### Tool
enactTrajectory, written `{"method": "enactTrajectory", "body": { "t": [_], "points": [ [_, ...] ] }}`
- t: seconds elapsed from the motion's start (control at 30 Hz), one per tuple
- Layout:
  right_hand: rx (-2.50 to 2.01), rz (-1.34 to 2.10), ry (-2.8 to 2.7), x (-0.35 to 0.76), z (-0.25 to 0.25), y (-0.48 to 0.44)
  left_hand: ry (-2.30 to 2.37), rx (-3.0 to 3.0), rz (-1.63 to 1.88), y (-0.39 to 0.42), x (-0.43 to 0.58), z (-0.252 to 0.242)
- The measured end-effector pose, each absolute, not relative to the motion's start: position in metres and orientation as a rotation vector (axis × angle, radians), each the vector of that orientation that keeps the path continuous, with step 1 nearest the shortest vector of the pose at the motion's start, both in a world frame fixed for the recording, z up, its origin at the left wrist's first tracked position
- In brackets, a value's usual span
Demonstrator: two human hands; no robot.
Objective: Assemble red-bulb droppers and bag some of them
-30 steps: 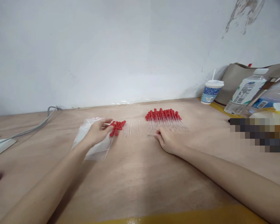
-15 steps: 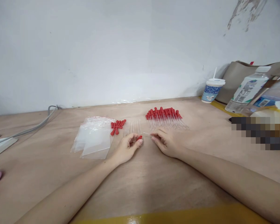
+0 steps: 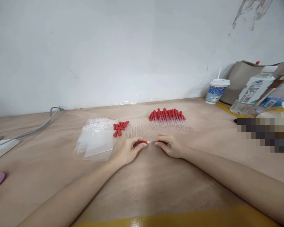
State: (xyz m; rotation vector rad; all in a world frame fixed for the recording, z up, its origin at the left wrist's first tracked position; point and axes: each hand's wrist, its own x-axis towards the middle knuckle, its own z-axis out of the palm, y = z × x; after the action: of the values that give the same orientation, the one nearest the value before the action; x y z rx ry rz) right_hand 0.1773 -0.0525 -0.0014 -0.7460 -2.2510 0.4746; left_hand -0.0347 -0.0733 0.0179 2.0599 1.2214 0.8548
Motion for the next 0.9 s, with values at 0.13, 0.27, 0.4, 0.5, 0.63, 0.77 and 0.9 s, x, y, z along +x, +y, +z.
{"method": "enactTrajectory", "body": {
  "t": [0.13,0.27,0.4,0.5,0.63,0.77,0.9],
  "points": [
    [-0.739,0.508,-2.298,0.179,0.002,-0.050,1.148,2.095,0.864,-0.071,-0.036,0.007],
    [-0.809,0.224,-2.434,0.180,0.000,-0.051,1.205,2.191,0.842,-0.073,-0.034,0.007],
    [-0.813,0.031,-2.386,0.178,-0.007,-0.051,1.304,2.199,0.881,-0.075,-0.034,0.013],
    [-0.766,0.079,-2.323,0.180,-0.010,-0.048,1.294,2.243,0.898,-0.074,-0.037,0.016],
    [-0.810,0.050,-2.301,0.183,-0.009,-0.048,1.264,2.287,0.907,-0.073,-0.040,0.017],
    [-0.791,-0.025,-2.282,0.180,-0.007,-0.050,1.262,2.238,0.878,-0.073,-0.038,0.019],
    [-0.751,-0.064,-2.259,0.175,-0.004,-0.053,1.297,2.154,0.874,-0.072,-0.036,0.019]
  ]
}}
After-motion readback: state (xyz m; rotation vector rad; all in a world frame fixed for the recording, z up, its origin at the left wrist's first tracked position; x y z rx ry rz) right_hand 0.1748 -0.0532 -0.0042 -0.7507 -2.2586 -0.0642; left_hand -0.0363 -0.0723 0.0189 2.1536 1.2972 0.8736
